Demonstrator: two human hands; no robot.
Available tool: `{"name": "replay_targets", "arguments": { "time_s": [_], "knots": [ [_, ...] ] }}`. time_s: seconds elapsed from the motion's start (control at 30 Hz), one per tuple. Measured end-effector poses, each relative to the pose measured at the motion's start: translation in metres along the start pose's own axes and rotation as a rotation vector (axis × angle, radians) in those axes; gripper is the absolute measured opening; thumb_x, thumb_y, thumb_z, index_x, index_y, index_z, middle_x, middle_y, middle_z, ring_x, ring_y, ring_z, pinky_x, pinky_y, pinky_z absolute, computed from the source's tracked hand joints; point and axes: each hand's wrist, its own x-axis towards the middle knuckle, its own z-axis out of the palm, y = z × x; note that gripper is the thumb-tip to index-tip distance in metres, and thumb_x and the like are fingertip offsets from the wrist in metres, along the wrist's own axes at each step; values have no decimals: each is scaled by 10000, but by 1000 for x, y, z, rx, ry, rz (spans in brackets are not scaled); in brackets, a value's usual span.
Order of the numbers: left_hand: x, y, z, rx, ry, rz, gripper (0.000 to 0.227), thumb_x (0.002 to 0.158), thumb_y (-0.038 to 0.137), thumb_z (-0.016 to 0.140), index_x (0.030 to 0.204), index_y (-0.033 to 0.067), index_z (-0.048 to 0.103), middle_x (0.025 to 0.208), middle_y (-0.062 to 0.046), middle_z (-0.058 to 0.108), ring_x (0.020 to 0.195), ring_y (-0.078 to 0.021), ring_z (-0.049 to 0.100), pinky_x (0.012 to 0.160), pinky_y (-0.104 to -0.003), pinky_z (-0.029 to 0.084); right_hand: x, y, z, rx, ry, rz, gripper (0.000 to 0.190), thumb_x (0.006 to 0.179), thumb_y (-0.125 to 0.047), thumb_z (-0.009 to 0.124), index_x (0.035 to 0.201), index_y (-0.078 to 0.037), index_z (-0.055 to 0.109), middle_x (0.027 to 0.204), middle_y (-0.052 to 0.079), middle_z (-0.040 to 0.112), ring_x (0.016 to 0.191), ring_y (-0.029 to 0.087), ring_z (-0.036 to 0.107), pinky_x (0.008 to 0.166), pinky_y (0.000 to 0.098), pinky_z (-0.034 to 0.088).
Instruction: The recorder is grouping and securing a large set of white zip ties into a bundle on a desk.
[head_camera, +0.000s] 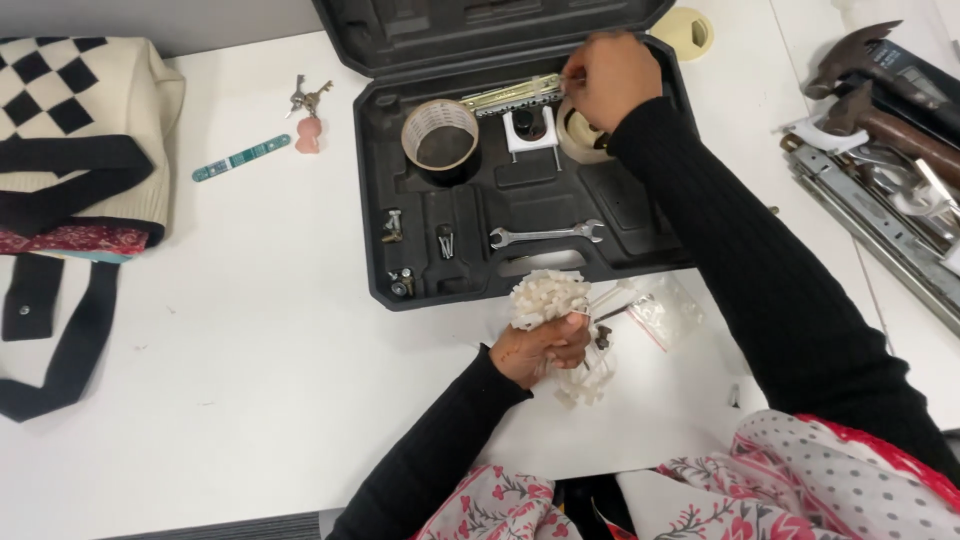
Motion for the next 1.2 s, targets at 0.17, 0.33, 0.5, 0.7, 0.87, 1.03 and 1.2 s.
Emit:
{"name": "replay_targets", "arguments": {
  "time_s": [0.17,0.33,0.5,0.7,0.87,1.03,1.2],
  "knots": [
    [-1,9,4,70,91,57,220,1023,276,680,953,125,535,679,59,406,558,-63,363,520,-244,349,24,12,43,-409,-12,110,182,761,-213,833,848,-58,795,896,157,716,967,362,668,871,523,514],
    [1,19,18,65,118,57,219,973,316,658,928,132,548,659,36,443,549,-96,440,536,-270,416,28,23,51,-557,12,86,250,672,-245,844,791,-37,773,877,157,708,999,373,646,905,574,463],
    [0,13,9,107,48,51,415,1046,384,635,765,147,444,629,63,378,521,-58,362,501,-233,351,34,24,39,-374,-145,289,89,728,-204,804,732,-117,785,844,179,706,983,385,634,1012,625,367],
    [0,9,6,138,22,41,470,1080,409,607,732,158,417,628,68,361,534,-58,357,511,-229,348,27,38,56,-277,-42,335,45,723,-176,778,742,-136,792,926,168,689,944,385,635,955,665,354],
    [0,12,11,137,39,30,432,1064,396,599,750,152,430,627,68,364,527,-54,356,504,-222,347,17,7,38,-234,101,210,78,670,-193,829,711,-138,793,1004,176,674,972,396,619,892,650,396],
    [0,12,14,124,46,19,408,1058,386,606,770,147,445,631,67,371,523,-43,357,505,-218,352,23,-28,36,-224,163,99,201,718,-242,899,768,-93,775,994,164,683,986,369,640,822,544,492],
    [1,9,7,133,28,35,427,1074,391,609,760,149,448,631,65,380,521,-46,367,502,-220,363,30,-25,55,-314,51,144,168,706,-125,864,805,-37,761,916,183,702,886,362,695,684,469,587]
  ]
}}
